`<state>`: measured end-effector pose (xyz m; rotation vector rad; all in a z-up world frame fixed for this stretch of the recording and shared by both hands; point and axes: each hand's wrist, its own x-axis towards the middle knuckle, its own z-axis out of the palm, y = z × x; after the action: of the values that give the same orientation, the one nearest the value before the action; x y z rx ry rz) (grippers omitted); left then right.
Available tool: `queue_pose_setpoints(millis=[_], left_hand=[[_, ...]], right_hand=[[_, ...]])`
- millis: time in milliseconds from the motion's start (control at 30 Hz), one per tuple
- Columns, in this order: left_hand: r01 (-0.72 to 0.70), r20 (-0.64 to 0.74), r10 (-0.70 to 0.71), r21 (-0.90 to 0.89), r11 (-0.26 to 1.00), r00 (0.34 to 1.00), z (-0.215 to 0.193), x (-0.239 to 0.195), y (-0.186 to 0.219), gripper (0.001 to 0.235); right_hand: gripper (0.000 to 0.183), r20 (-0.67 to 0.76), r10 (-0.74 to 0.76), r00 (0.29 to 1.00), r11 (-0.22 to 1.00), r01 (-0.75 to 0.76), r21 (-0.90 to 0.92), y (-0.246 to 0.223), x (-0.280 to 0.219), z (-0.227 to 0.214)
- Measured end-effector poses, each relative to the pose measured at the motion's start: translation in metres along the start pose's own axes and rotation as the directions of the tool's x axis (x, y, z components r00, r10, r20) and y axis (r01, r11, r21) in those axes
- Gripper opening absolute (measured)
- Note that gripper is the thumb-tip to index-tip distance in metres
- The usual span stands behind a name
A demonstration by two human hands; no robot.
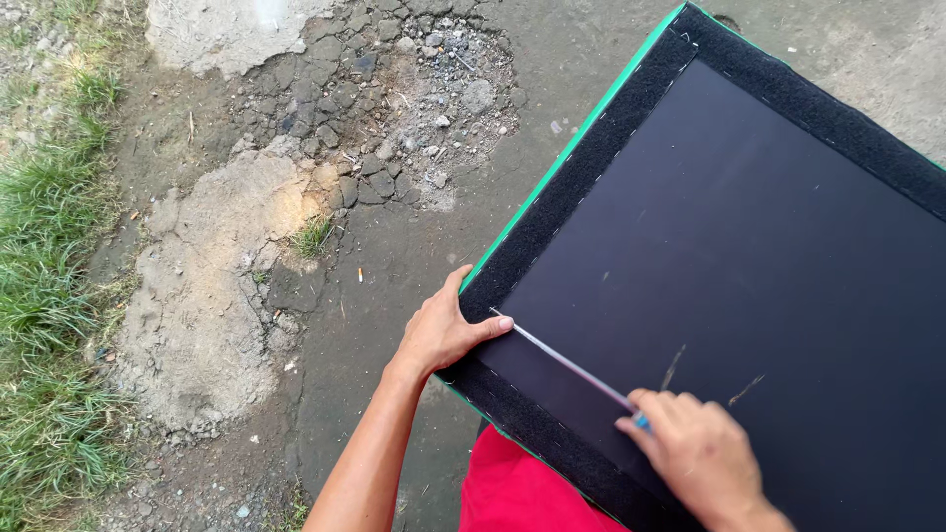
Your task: The person uses a screwdriver to trim excess black fabric along the green frame of a rectangular board. The person holds the board steady with one hand while scraping the fabric edge with the tool. A white dog walks nearby during the task.
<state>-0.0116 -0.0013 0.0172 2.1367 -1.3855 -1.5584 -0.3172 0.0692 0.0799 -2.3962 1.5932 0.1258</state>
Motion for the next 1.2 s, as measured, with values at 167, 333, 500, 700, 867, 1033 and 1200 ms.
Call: queue_pose_setpoints(millis=[167,333,500,700,867,1033,1200], left_hand=[[-0.084,0.021,0.087,-0.093,0.992,0.996,0.003,-0.002,-0.007,0.112],[-0.196,0.139,0.215,-0.143,0.970,0.967,-0.007,0.017,-0.014,0.118],[-0.153,0.207,0.191,-0.187,0.970,0.960,-0.015,0.054,0.002,0.114],[-0.191,0.209,0.232,-0.199,0.961,0.950,-0.002,0.070,0.026,0.113],[-0.211,0.200,0.279,-0.306,0.928,0.939,0.003,0.074,0.025,0.115],[-0.239,0.181,0.300,-0.296,0.925,0.937,0.003,0.076,0.021,0.113],[-0.211,0.165,0.261,-0.272,0.939,0.951,0.005,0.074,0.027,0.111]], right_hand=[[0.041,0.182,-0.024,0.983,0.999,0.020,0.025,0.045,0.020,-0.041],[0.048,0.388,0.290,0.875,0.864,-0.413,0.288,0.045,0.006,-0.035],[0.049,0.470,0.373,0.800,0.767,-0.551,0.330,0.033,-0.001,-0.015],[0.058,0.369,0.327,0.870,0.777,-0.470,0.419,0.021,-0.001,-0.008],[0.058,0.374,0.279,0.885,0.836,-0.415,0.359,0.018,-0.001,-0.017],[0.058,0.412,0.250,0.876,0.883,-0.382,0.275,0.019,0.004,-0.018],[0.059,0.370,0.227,0.901,0.895,-0.343,0.286,0.024,0.007,-0.017]])
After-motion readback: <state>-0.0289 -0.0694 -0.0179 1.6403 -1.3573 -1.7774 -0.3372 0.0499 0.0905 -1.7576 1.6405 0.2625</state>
